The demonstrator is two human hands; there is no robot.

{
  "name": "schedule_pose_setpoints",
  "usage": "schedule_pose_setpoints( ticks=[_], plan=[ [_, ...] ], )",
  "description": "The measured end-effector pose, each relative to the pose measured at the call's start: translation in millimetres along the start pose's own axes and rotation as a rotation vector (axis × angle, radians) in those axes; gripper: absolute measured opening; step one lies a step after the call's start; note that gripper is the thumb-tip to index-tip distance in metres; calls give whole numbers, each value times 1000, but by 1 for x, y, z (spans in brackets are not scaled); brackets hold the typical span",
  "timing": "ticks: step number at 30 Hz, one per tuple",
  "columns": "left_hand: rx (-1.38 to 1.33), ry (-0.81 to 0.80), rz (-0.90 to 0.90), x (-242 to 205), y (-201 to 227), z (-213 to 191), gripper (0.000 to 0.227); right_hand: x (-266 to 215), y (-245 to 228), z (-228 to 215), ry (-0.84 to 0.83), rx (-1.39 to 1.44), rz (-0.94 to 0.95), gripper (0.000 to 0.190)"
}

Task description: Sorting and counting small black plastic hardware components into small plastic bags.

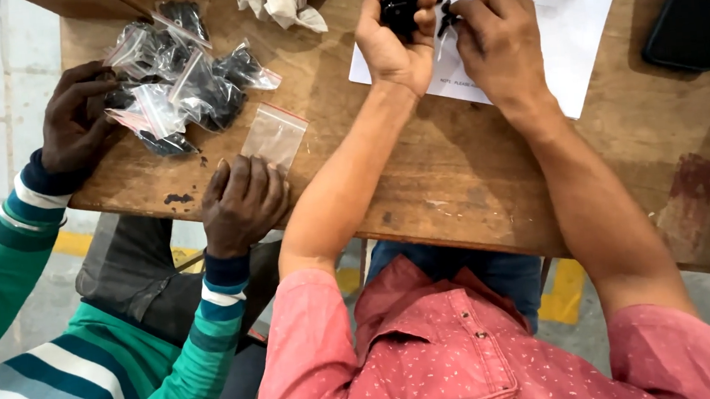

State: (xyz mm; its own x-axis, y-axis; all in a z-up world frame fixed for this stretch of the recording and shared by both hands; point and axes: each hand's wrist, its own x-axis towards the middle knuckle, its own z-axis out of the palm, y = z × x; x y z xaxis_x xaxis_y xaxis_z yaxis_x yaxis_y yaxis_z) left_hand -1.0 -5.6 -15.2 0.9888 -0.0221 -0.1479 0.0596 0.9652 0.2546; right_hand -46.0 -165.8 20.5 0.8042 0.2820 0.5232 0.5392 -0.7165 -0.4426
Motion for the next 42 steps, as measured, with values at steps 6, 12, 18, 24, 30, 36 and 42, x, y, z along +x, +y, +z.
schedule_pose_setpoints(
  ticks=[6, 12, 18, 24, 30, 36, 42],
  plan=[
    [-111, -118, 24, -4, -3, 4, 41, 1, 5, 1, 25, 6, -3, 27],
    [-166, -218, -44, -10, -11, 8, 43, 5, 4, -9, 377, 322, 47, 9],
    [-115, -238, -117, -15, -16, 7, 43, 11, -26, -19, 291, 132, -206, 21],
    [-130, 4, -50, 3, -6, -8, 40, -3, -2, -5, 244, 247, 45, 31],
    [-283, -81, -60, 10, 10, -13, 32, 2, -8, -4, 19, 245, 106, 37],
    [-323, 115, 9, 10, 16, 0, 34, 5, -17, -7, -63, 130, 76, 46],
    [-363, -140, -132, 7, 4, -11, 39, 16, -15, 4, -46, -7, 5, 35]
  ],
)
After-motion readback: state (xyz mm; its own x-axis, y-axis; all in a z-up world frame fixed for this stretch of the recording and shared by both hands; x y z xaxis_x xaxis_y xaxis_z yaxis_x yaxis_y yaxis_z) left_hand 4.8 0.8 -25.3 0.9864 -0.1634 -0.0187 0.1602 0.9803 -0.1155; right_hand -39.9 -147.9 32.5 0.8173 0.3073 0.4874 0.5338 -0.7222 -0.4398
